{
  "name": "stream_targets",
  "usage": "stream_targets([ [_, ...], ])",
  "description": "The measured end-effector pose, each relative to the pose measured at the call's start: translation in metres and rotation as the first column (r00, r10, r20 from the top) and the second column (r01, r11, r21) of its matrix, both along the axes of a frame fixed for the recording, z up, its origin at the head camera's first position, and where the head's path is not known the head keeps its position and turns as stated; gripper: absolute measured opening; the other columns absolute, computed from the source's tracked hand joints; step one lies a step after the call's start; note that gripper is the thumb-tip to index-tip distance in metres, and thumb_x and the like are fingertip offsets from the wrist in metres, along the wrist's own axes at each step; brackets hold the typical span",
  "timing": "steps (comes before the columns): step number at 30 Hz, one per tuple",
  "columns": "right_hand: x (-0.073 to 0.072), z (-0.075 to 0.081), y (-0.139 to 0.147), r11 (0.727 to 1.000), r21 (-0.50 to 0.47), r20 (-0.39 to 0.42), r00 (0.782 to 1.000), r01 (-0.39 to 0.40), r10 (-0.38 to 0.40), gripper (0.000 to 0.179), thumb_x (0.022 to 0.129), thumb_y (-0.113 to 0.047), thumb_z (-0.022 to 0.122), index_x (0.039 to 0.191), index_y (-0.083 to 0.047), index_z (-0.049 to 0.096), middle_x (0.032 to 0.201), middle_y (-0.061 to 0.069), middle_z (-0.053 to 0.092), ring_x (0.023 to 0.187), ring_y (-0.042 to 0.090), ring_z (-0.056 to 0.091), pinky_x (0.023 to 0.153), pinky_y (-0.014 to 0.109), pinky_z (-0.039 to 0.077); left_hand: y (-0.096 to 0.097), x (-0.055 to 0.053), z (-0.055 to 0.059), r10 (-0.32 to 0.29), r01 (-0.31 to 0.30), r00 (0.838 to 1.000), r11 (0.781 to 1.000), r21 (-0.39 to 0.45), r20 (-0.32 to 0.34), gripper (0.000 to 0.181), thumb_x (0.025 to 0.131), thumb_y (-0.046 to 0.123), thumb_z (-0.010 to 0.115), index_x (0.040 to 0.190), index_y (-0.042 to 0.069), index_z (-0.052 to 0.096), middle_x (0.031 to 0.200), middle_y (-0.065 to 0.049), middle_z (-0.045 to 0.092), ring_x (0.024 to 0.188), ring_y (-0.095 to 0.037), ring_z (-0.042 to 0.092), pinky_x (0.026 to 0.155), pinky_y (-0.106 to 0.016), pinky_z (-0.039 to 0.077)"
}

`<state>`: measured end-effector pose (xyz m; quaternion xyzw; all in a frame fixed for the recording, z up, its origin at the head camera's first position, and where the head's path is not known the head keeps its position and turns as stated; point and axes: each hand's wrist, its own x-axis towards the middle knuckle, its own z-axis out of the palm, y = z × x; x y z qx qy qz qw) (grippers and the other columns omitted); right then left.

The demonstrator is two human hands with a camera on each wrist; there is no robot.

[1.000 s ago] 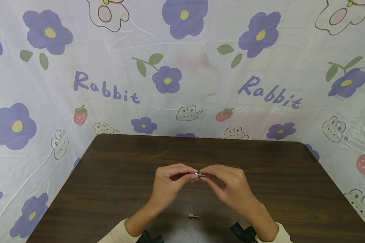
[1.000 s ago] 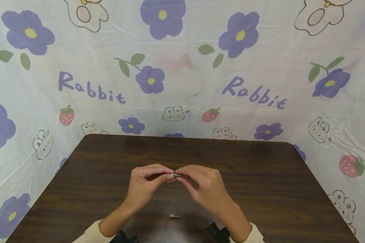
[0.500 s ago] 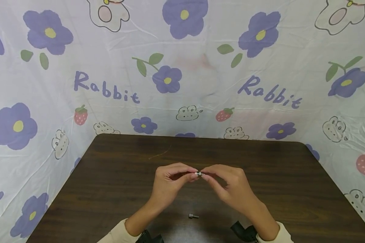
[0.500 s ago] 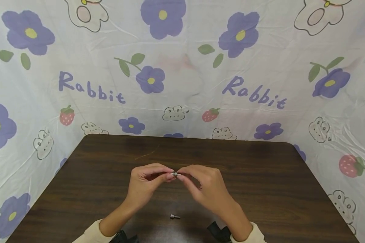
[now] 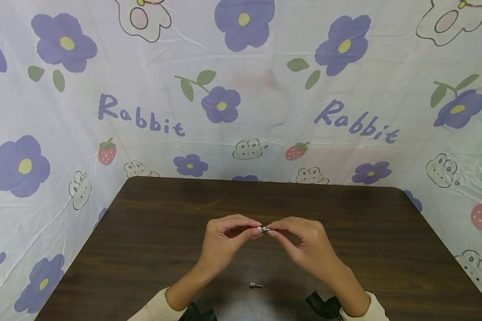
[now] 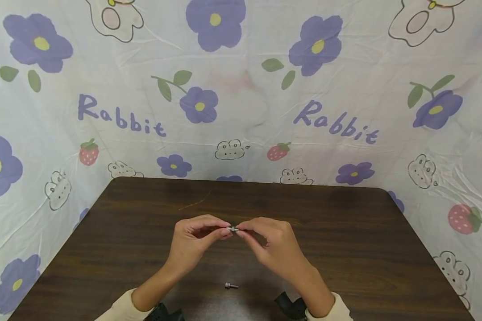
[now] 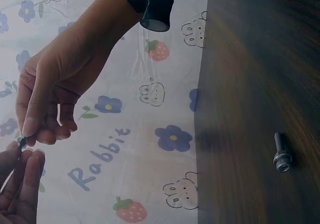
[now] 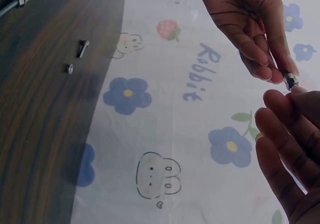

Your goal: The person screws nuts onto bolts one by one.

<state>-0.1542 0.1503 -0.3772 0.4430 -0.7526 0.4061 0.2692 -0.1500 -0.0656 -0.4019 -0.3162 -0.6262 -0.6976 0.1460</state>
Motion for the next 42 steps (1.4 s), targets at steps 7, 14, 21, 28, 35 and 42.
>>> stream_targets([
  [7, 0.0005, -0.0002, 0.0002, 1.000, 0.000, 0.009, 1.000, -0.001, 0.001, 0.025, 0.079, 0.010, 0.080, 0.099, -0.007, 0.077, 0.090, 0.003, 0.076, 0.077, 0.014, 0.073, 0.067, 0.019, 0.057, -0.0007, -0.0002, 0.0025, 0.009, -0.010, 1.000, 0.998, -0.065, -0.022, 0.026, 0.084, -0.002, 0.080, 0.109, 0.001, 0.075, 0.100, -0.011, 0.075, 0.086, -0.023, 0.075, 0.071, -0.039, 0.062],
  [14, 0.0006, -0.0003, -0.0007, 1.000, -0.001, 0.013, 1.000, -0.015, 0.015, 0.027, 0.078, 0.011, 0.080, 0.098, -0.007, 0.077, 0.091, 0.003, 0.076, 0.078, 0.015, 0.073, 0.071, 0.020, 0.058, -0.0012, 0.0004, 0.0047, -0.007, 0.001, 0.999, 0.994, -0.111, -0.051, 0.020, 0.087, 0.000, 0.078, 0.107, 0.004, 0.076, 0.101, -0.010, 0.073, 0.088, -0.022, 0.073, 0.072, -0.040, 0.062],
  [21, 0.0012, 0.0007, -0.0011, 1.000, 0.000, 0.003, 1.000, -0.020, 0.020, 0.024, 0.080, 0.010, 0.080, 0.097, -0.007, 0.077, 0.090, 0.003, 0.076, 0.077, 0.015, 0.073, 0.069, 0.020, 0.058, -0.0001, 0.0016, 0.0042, 0.024, -0.031, 0.999, 0.991, -0.132, -0.047, 0.015, 0.088, 0.001, 0.078, 0.103, 0.007, 0.077, 0.097, -0.007, 0.073, 0.083, -0.018, 0.071, 0.066, -0.038, 0.062],
  [28, 0.0019, 0.0020, -0.0018, 1.000, 0.001, -0.009, 0.999, -0.031, 0.031, 0.018, 0.083, 0.006, 0.079, 0.097, -0.006, 0.076, 0.090, 0.005, 0.076, 0.077, 0.015, 0.073, 0.069, 0.021, 0.058, 0.0010, 0.0019, 0.0028, 0.047, -0.054, 0.998, 0.986, -0.158, -0.048, 0.011, 0.090, 0.004, 0.077, 0.101, 0.008, 0.076, 0.094, -0.011, 0.073, 0.081, -0.016, 0.071, 0.066, -0.036, 0.062],
  [35, 0.0025, 0.0024, -0.0016, 0.999, 0.016, -0.009, 0.999, -0.037, 0.037, 0.010, 0.088, 0.000, 0.077, 0.097, -0.005, 0.076, 0.090, 0.005, 0.076, 0.077, 0.015, 0.073, 0.070, 0.021, 0.059, 0.0012, 0.0026, 0.0020, 0.051, -0.058, 0.998, 0.981, -0.185, -0.042, 0.004, 0.095, 0.013, 0.073, 0.098, 0.010, 0.074, 0.093, -0.004, 0.073, 0.078, -0.015, 0.071, 0.068, -0.034, 0.062],
  [42, 0.0024, 0.0018, -0.0015, 0.998, 0.025, -0.016, 0.998, -0.058, 0.058, 0.006, 0.095, -0.007, 0.072, 0.097, -0.004, 0.076, 0.089, 0.004, 0.076, 0.077, 0.014, 0.073, 0.070, 0.021, 0.059, 0.0013, 0.0026, 0.0003, 0.044, -0.042, 0.999, 0.977, -0.208, 0.005, 0.007, 0.099, 0.014, 0.069, 0.095, 0.010, 0.073, 0.089, -0.003, 0.072, 0.072, -0.016, 0.071, 0.063, -0.033, 0.061],
])
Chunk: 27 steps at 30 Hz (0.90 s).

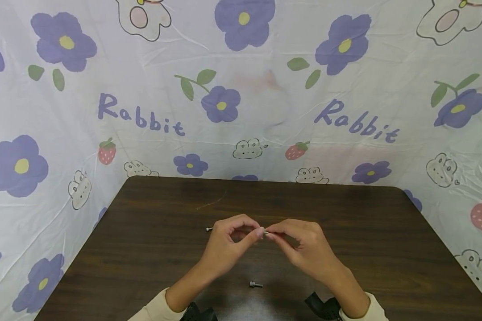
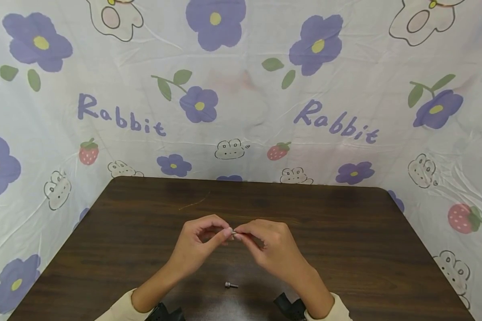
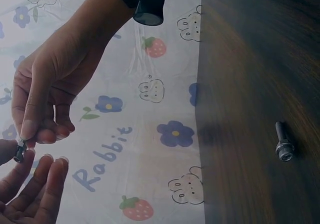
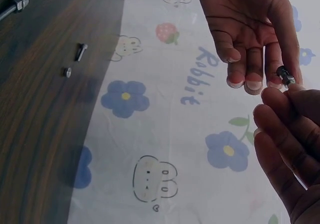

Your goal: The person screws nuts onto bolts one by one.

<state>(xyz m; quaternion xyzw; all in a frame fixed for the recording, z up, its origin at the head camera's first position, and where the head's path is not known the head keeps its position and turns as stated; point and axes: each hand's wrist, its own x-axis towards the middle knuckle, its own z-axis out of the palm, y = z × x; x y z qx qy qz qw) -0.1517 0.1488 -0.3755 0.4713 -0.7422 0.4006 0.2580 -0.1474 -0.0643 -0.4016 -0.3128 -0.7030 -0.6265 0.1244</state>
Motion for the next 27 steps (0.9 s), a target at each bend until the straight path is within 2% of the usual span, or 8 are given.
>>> stream_targets([
  [6, -0.0002, 0.0012, -0.0005, 1.000, 0.005, -0.001, 1.000, 0.001, -0.001, 0.009, 0.090, 0.000, 0.075, 0.098, -0.005, 0.076, 0.089, 0.004, 0.076, 0.077, 0.013, 0.073, 0.069, 0.020, 0.058, -0.0001, 0.0013, 0.0035, 0.015, -0.013, 0.998, 0.999, -0.035, 0.066, 0.008, 0.099, 0.014, 0.069, 0.097, 0.010, 0.075, 0.091, -0.007, 0.074, 0.072, -0.012, 0.072, 0.065, -0.032, 0.061],
  [11, -0.0001, 0.0012, -0.0001, 1.000, 0.009, -0.003, 1.000, 0.019, -0.019, 0.006, 0.092, -0.004, 0.074, 0.098, -0.005, 0.076, 0.090, 0.004, 0.076, 0.078, 0.015, 0.074, 0.070, 0.021, 0.059, -0.0008, 0.0006, 0.0042, 0.000, 0.002, 0.996, 1.000, -0.022, 0.088, 0.007, 0.096, 0.012, 0.072, 0.102, 0.010, 0.075, 0.095, -0.007, 0.075, 0.078, -0.013, 0.073, 0.067, -0.033, 0.062],
  [17, 0.0009, 0.0016, 0.0009, 0.998, 0.003, -0.007, 0.998, 0.060, -0.060, 0.007, 0.095, -0.010, 0.072, 0.098, -0.004, 0.076, 0.090, 0.005, 0.076, 0.077, 0.016, 0.074, 0.069, 0.021, 0.059, -0.0034, -0.0018, 0.0027, -0.033, 0.031, 0.999, 0.997, 0.076, 0.029, 0.028, 0.084, 0.000, 0.081, 0.111, 0.004, 0.074, 0.103, -0.008, 0.075, 0.087, -0.021, 0.073, 0.068, -0.038, 0.062],
  [22, 0.0004, 0.0006, 0.0004, 0.999, -0.001, -0.010, 0.999, 0.051, -0.051, 0.006, 0.094, -0.007, 0.074, 0.098, -0.005, 0.076, 0.090, 0.005, 0.076, 0.078, 0.016, 0.074, 0.070, 0.021, 0.059, -0.0034, -0.0033, 0.0018, -0.075, 0.078, 0.997, 0.992, 0.098, -0.033, 0.022, 0.085, -0.002, 0.080, 0.107, 0.003, 0.076, 0.102, -0.009, 0.074, 0.087, -0.022, 0.073, 0.069, -0.039, 0.063],
  [27, -0.0003, -0.0009, -0.0005, 0.999, -0.007, -0.006, 0.999, 0.033, -0.033, 0.008, 0.096, -0.011, 0.071, 0.099, -0.005, 0.076, 0.091, 0.005, 0.076, 0.080, 0.017, 0.074, 0.073, 0.022, 0.059, -0.0035, -0.0037, 0.0016, -0.076, 0.081, 0.995, 0.992, 0.096, -0.058, 0.018, 0.087, -0.003, 0.077, 0.104, 0.004, 0.077, 0.099, -0.010, 0.073, 0.085, -0.022, 0.072, 0.067, -0.040, 0.062],
])
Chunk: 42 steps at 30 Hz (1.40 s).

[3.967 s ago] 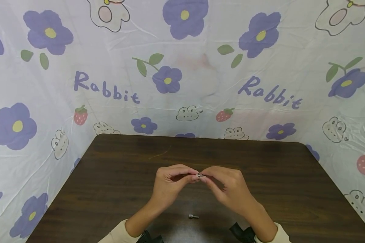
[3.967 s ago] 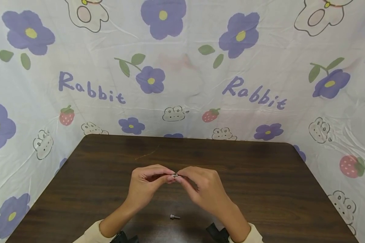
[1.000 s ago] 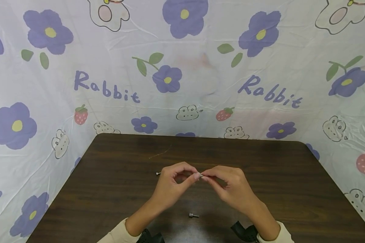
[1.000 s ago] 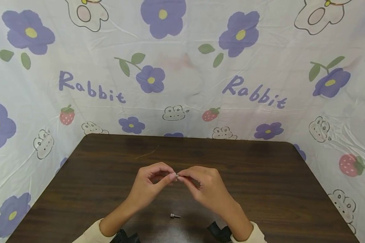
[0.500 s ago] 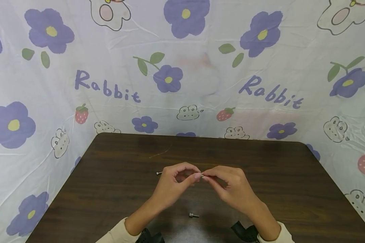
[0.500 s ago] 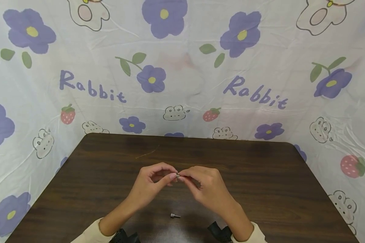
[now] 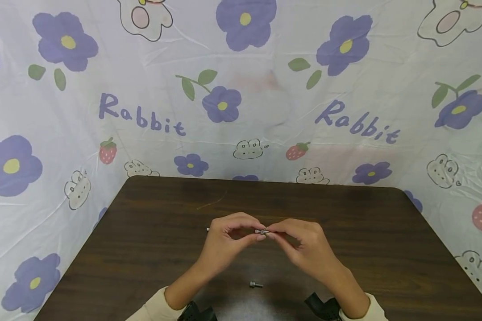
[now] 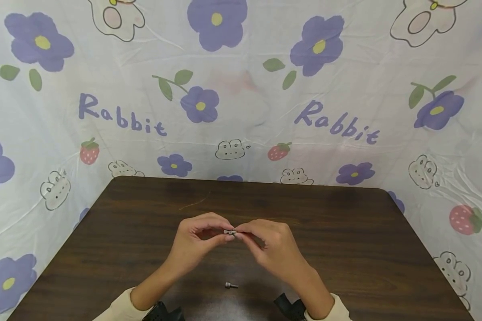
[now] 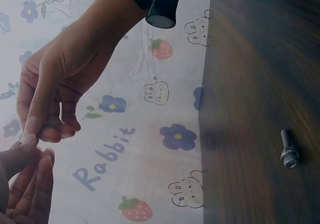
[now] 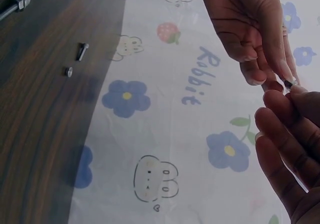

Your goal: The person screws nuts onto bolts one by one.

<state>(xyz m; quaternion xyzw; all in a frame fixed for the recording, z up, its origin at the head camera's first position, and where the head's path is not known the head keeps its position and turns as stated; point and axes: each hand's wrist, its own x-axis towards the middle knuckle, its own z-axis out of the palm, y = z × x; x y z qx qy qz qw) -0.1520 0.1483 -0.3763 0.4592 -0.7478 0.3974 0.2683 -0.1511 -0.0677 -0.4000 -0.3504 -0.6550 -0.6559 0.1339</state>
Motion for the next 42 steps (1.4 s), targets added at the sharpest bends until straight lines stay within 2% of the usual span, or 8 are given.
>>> stream_targets([
  [6, 0.0006, -0.0004, -0.0001, 1.000, 0.000, -0.004, 1.000, 0.002, -0.002, 0.013, 0.099, -0.015, 0.068, 0.098, -0.005, 0.076, 0.091, 0.006, 0.076, 0.080, 0.018, 0.075, 0.073, 0.022, 0.060, 0.0006, 0.0021, 0.0010, 0.040, -0.038, 0.999, 0.998, -0.042, 0.030, 0.016, 0.087, -0.002, 0.077, 0.102, 0.005, 0.077, 0.098, -0.008, 0.073, 0.084, -0.018, 0.071, 0.066, -0.040, 0.062],
  [10, 0.0005, -0.0004, 0.0000, 1.000, 0.002, -0.006, 1.000, 0.005, -0.005, 0.012, 0.098, -0.014, 0.069, 0.098, -0.005, 0.076, 0.091, 0.006, 0.076, 0.080, 0.018, 0.074, 0.073, 0.022, 0.059, 0.0012, 0.0030, 0.0012, 0.075, -0.073, 0.997, 0.995, -0.072, 0.034, 0.014, 0.088, -0.001, 0.077, 0.100, 0.006, 0.077, 0.096, -0.006, 0.073, 0.081, -0.015, 0.069, 0.062, -0.035, 0.061],
  [14, 0.0002, -0.0004, -0.0001, 1.000, 0.003, -0.012, 1.000, 0.004, -0.004, 0.011, 0.098, -0.013, 0.069, 0.098, -0.004, 0.076, 0.091, 0.006, 0.076, 0.079, 0.017, 0.074, 0.072, 0.022, 0.059, 0.0013, 0.0029, 0.0014, 0.094, -0.092, 0.995, 0.992, -0.083, 0.025, 0.012, 0.089, 0.003, 0.078, 0.100, 0.009, 0.077, 0.095, -0.006, 0.074, 0.078, -0.014, 0.069, 0.060, -0.032, 0.060],
  [21, -0.0001, -0.0008, -0.0009, 1.000, 0.009, -0.029, 1.000, 0.004, -0.004, 0.015, 0.100, -0.017, 0.067, 0.097, -0.004, 0.076, 0.090, 0.005, 0.076, 0.078, 0.017, 0.074, 0.071, 0.023, 0.060, 0.0017, 0.0025, 0.0012, 0.118, -0.119, 0.993, 0.986, -0.113, -0.016, 0.004, 0.094, 0.015, 0.075, 0.097, 0.013, 0.076, 0.093, -0.002, 0.074, 0.080, -0.013, 0.070, 0.067, -0.032, 0.061],
  [28, -0.0002, -0.0014, -0.0032, 1.000, 0.005, -0.047, 0.999, -0.022, 0.023, 0.014, 0.099, -0.017, 0.068, 0.097, -0.006, 0.077, 0.088, 0.003, 0.076, 0.076, 0.014, 0.073, 0.069, 0.022, 0.059, 0.0010, 0.0023, -0.0007, 0.116, -0.112, 0.993, 0.980, -0.162, 0.016, 0.011, 0.100, 0.019, 0.068, 0.095, 0.014, 0.076, 0.094, 0.003, 0.073, 0.082, -0.013, 0.070, 0.068, -0.032, 0.062],
  [36, 0.0005, -0.0020, -0.0030, 1.000, 0.008, -0.042, 0.999, -0.012, 0.012, 0.011, 0.098, -0.015, 0.070, 0.098, -0.005, 0.076, 0.088, 0.004, 0.076, 0.076, 0.014, 0.073, 0.068, 0.023, 0.059, 0.0008, 0.0019, -0.0006, 0.120, -0.106, 0.991, 0.977, -0.187, 0.062, 0.021, 0.104, 0.018, 0.060, 0.093, 0.012, 0.077, 0.091, 0.001, 0.074, 0.076, -0.014, 0.068, 0.065, -0.033, 0.061],
  [39, 0.0003, -0.0018, -0.0022, 1.000, 0.004, -0.049, 0.999, 0.006, -0.006, 0.012, 0.098, -0.015, 0.070, 0.097, -0.005, 0.077, 0.089, 0.005, 0.076, 0.077, 0.016, 0.074, 0.069, 0.024, 0.060, -0.0005, 0.0023, 0.0009, 0.103, -0.083, 0.989, 0.981, -0.176, 0.103, 0.021, 0.106, 0.017, 0.058, 0.101, 0.011, 0.077, 0.097, 0.000, 0.076, 0.080, -0.014, 0.070, 0.067, -0.034, 0.062],
  [42, -0.0001, -0.0007, -0.0010, 1.000, -0.001, -0.053, 0.998, 0.020, -0.020, 0.020, 0.100, -0.021, 0.067, 0.096, -0.005, 0.077, 0.089, 0.005, 0.076, 0.077, 0.017, 0.074, 0.070, 0.024, 0.060, -0.0016, 0.0020, 0.0022, 0.059, -0.045, 0.992, 0.990, -0.130, 0.108, 0.016, 0.101, 0.014, 0.065, 0.114, 0.010, 0.074, 0.106, -0.003, 0.076, 0.088, -0.015, 0.072, 0.069, -0.038, 0.063],
])
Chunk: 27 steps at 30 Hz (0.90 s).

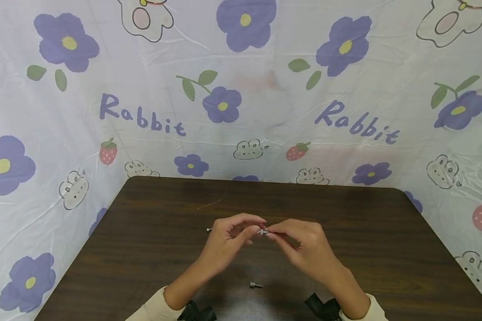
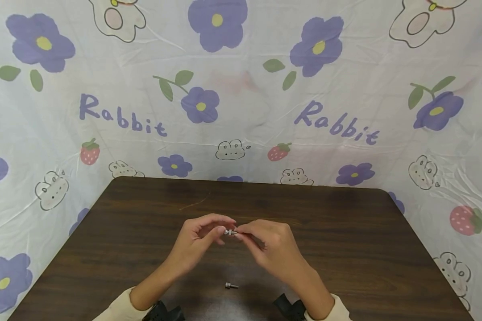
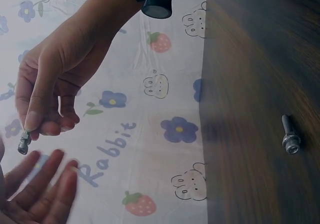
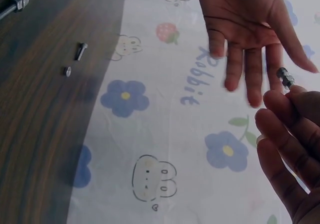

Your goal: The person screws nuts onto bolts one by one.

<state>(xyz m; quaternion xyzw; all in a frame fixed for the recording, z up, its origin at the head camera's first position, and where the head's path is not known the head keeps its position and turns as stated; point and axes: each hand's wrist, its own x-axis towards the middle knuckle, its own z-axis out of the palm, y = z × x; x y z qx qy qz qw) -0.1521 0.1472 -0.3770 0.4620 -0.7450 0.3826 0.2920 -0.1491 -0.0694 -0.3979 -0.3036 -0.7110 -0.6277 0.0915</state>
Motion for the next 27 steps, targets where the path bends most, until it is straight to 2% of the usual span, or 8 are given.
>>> stream_targets([
  [4, 0.0003, 0.0015, 0.0013, 1.000, -0.003, 0.007, 1.000, 0.001, -0.001, 0.021, 0.101, -0.022, 0.066, 0.097, -0.004, 0.076, 0.090, 0.006, 0.076, 0.078, 0.018, 0.074, 0.072, 0.023, 0.060, 0.0004, -0.0012, -0.0008, -0.005, 0.008, 0.997, 0.999, 0.045, -0.080, 0.026, 0.089, 0.009, 0.079, 0.115, 0.007, 0.073, 0.105, -0.005, 0.075, 0.090, -0.018, 0.072, 0.067, -0.038, 0.062],
  [8, 0.0011, 0.0022, 0.0014, 1.000, -0.008, 0.019, 1.000, -0.009, 0.009, 0.011, 0.097, -0.014, 0.071, 0.098, -0.004, 0.076, 0.090, 0.006, 0.076, 0.079, 0.019, 0.075, 0.073, 0.023, 0.060, 0.0009, -0.0015, -0.0010, 0.017, -0.010, 0.991, 0.999, 0.047, -0.135, 0.021, 0.086, 0.006, 0.082, 0.106, 0.008, 0.076, 0.100, -0.004, 0.075, 0.085, -0.018, 0.071, 0.063, -0.038, 0.061],
  [11, 0.0012, 0.0021, 0.0014, 1.000, -0.011, 0.023, 1.000, -0.009, 0.009, 0.008, 0.095, -0.011, 0.073, 0.098, -0.004, 0.076, 0.090, 0.006, 0.076, 0.079, 0.018, 0.074, 0.073, 0.023, 0.060, 0.0014, -0.0011, 0.0003, 0.030, -0.025, 0.990, 0.999, 0.036, -0.141, 0.016, 0.086, 0.005, 0.081, 0.101, 0.009, 0.077, 0.096, -0.004, 0.075, 0.083, -0.016, 0.070, 0.061, -0.037, 0.060],
  [18, 0.0001, 0.0009, 0.0012, 1.000, -0.008, 0.016, 1.000, -0.008, 0.009, 0.016, 0.099, -0.018, 0.069, 0.097, -0.004, 0.076, 0.090, 0.006, 0.076, 0.078, 0.018, 0.074, 0.071, 0.023, 0.060, 0.0026, 0.0000, 0.0010, 0.038, -0.034, 0.990, 0.999, 0.031, -0.132, 0.014, 0.087, 0.000, 0.079, 0.099, 0.007, 0.077, 0.092, -0.006, 0.075, 0.079, -0.012, 0.067, 0.056, -0.032, 0.057],
  [27, 0.0000, 0.0007, 0.0008, 1.000, 0.000, 0.007, 1.000, -0.002, 0.002, 0.022, 0.100, -0.023, 0.066, 0.096, -0.004, 0.076, 0.088, 0.006, 0.076, 0.077, 0.017, 0.074, 0.071, 0.023, 0.060, 0.0023, 0.0008, 0.0005, 0.067, -0.067, 0.988, 0.998, 0.006, -0.140, 0.007, 0.092, 0.013, 0.077, 0.099, 0.014, 0.077, 0.093, -0.002, 0.075, 0.081, -0.013, 0.069, 0.062, -0.031, 0.059],
])
